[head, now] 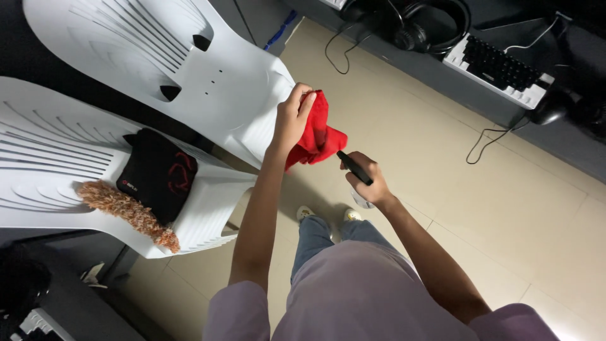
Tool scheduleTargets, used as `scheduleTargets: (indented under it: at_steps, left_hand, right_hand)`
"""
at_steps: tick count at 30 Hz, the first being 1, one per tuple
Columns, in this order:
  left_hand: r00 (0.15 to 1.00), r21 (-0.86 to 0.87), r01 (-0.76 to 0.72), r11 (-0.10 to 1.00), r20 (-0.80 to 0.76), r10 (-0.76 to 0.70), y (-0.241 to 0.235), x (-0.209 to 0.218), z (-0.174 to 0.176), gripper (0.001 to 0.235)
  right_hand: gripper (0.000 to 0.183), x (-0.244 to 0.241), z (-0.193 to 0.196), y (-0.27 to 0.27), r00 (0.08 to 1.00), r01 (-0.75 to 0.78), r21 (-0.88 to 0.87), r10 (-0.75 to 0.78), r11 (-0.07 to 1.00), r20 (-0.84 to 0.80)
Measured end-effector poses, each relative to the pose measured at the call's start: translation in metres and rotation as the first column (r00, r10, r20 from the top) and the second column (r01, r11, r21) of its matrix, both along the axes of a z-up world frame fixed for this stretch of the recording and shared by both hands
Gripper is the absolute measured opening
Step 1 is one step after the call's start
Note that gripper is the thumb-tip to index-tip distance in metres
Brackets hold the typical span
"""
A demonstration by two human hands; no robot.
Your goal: The person sprays a red cloth with a cleaning solution and wipes a white plastic chair. They then clean a computer keyboard, a pair of headphones, and a computer mouse on a desk using the cloth.
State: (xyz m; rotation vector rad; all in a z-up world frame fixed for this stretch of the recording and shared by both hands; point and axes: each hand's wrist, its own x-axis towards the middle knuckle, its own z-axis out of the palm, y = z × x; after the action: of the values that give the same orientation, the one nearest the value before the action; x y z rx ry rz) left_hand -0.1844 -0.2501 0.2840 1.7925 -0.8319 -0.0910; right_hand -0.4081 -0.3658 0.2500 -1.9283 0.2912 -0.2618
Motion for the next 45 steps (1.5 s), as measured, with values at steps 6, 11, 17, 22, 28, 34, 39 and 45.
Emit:
scheduleTargets:
  at_steps: [6, 11, 17, 22, 28, 34, 39, 45]
  left_hand:
    - [1.0, 0.089, 0.025, 0.996, -0.011, -0.024, -0.008, -0.003, 0.012, 0.017]
    - [0.999, -0.036, 0.024, 0.999, 0.034, -0.023, -0.017, -0.006, 0.02, 0.017]
    - [1.0, -0.103, 0.015, 0.995, 0.021, -0.013, -0.027, -0.009, 0.028, 0.018]
    - [1.0, -0.061, -0.009, 0.998, -0.029, 0.007, -0.028, -0.014, 0.038, 0.019]
    - [0.997, -0.067, -0.023, 0.997, -0.075, 0.018, -0.027, -0.018, 0.05, 0.017]
    - [0.988, -0.264, 0.15, 0.953, 0.007, -0.154, -0.019, -0.021, 0.057, 0.021]
    - [0.917, -0.26, 0.099, 0.961, -0.35, -0.19, -0.022, -0.024, 0.04, 0.026]
    - [0.843, -0.393, 0.169, 0.904, -0.418, -0.339, -0.032, -0.035, 0.028, 0.032]
  right_hand:
    - [0.017, -0.02, -0.032, -0.01, 0.999, 0.05, 0.02, -0.051, 0.999, 0.02]
    - [0.02, -0.035, -0.056, -0.022, 0.998, 0.069, 0.081, -0.069, 0.994, -0.009]
    - [0.015, -0.047, -0.083, -0.029, 0.993, 0.115, 0.144, -0.116, 0.983, 0.001]
    - [0.011, -0.05, -0.092, -0.033, 0.995, 0.088, 0.189, -0.077, 0.978, -0.064]
    - [0.015, -0.046, -0.087, -0.032, 0.995, 0.084, 0.162, -0.09, 0.983, 0.035]
    - [0.015, -0.047, -0.098, -0.039, 0.946, 0.118, 0.031, -0.102, 0.993, -0.308]
    - [0.044, -0.03, -0.025, -0.039, 0.931, -0.222, 0.031, 0.203, 0.975, 0.304]
    - [0.035, 0.009, 0.008, -0.036, 0.913, -0.357, 0.135, 0.315, 0.924, 0.26]
